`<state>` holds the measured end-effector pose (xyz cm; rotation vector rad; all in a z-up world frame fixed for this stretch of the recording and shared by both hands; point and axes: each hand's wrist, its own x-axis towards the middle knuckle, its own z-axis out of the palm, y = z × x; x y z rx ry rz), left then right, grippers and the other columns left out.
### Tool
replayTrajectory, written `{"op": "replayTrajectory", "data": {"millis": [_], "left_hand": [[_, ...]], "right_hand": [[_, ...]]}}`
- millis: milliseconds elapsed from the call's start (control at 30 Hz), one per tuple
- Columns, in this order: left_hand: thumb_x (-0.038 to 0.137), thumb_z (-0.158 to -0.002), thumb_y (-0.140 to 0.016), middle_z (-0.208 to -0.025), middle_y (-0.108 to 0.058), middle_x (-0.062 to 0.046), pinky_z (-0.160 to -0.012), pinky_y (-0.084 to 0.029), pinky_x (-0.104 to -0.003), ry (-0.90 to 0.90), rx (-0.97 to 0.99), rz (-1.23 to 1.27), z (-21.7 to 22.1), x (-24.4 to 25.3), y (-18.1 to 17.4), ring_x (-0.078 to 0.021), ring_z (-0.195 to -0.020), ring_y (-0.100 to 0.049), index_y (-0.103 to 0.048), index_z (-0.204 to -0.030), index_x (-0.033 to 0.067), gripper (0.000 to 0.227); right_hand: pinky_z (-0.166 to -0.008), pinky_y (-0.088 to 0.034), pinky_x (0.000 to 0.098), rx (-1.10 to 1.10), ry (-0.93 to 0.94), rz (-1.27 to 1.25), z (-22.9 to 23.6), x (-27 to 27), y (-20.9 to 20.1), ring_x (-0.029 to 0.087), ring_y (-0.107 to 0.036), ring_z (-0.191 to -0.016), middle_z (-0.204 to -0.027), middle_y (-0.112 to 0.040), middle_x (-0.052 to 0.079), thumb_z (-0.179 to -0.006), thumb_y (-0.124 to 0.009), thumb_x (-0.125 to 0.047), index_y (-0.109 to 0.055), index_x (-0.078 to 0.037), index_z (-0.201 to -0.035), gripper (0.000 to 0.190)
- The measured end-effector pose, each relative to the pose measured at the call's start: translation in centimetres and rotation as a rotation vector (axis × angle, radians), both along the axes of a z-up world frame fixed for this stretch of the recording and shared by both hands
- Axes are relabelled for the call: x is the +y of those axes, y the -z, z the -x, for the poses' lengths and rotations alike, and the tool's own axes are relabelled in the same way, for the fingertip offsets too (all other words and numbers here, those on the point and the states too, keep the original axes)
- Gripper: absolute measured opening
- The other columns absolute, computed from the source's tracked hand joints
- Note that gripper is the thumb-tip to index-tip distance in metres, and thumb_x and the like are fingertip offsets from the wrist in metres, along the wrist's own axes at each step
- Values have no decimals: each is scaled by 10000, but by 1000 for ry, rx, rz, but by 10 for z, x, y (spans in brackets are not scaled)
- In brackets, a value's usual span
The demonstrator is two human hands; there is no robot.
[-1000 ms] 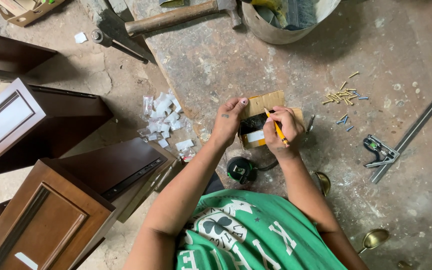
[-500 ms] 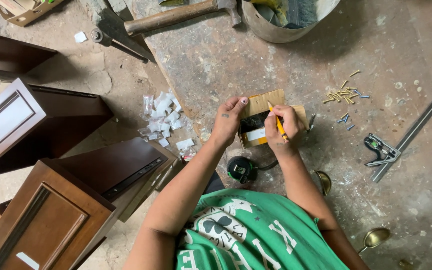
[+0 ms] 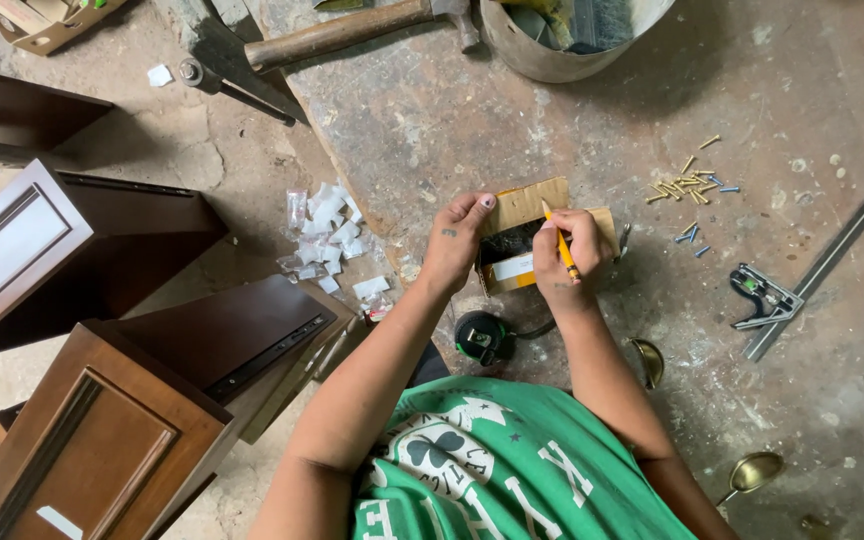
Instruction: Measuring and marking drawer fronts for handle placement using a tape measure and pencil.
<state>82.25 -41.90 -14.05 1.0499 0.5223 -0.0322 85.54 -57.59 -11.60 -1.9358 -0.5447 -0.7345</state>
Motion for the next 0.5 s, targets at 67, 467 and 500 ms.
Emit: {"op": "replayTrajectory", "data": {"millis": [67, 467, 500], "left_hand": [[268, -1049, -648, -839, -696, -61, -830, -546, -304, 6, -1, -5, 0, 0, -4, -132, -828, -632, -742, -1106, 4, 286], [349, -1069, -605, -1164, -735, -162, -1025, -529, -422, 122, -149, -194, 21, 20, -63, -237, -1146, -669, -695, -1277, 62, 365], [349, -1069, -605, -1164, -735, -162, -1025, -529, -422, 120, -147, -190, 35, 24, -62, -237, -1146, -669, -695, -1277, 62, 365]], "right_hand": [[-617, -583, 357, 70, -47, -79, 0, -4, 7, 360, -695, -655, -765, -661, 209, -884, -620, 91, -654, 79, -848, 51], [-734, -600, 462, 126, -189, -326, 45, -23, -53, 348, -654, -781, -995, -580, 313, -1026, -528, -114, -523, 122, -1034, 237], [-734, -600, 462, 128, -191, -322, 57, -25, -71, 348, -654, -781, -995, -580, 313, -1026, -528, -114, -523, 122, -1034, 237]]}}
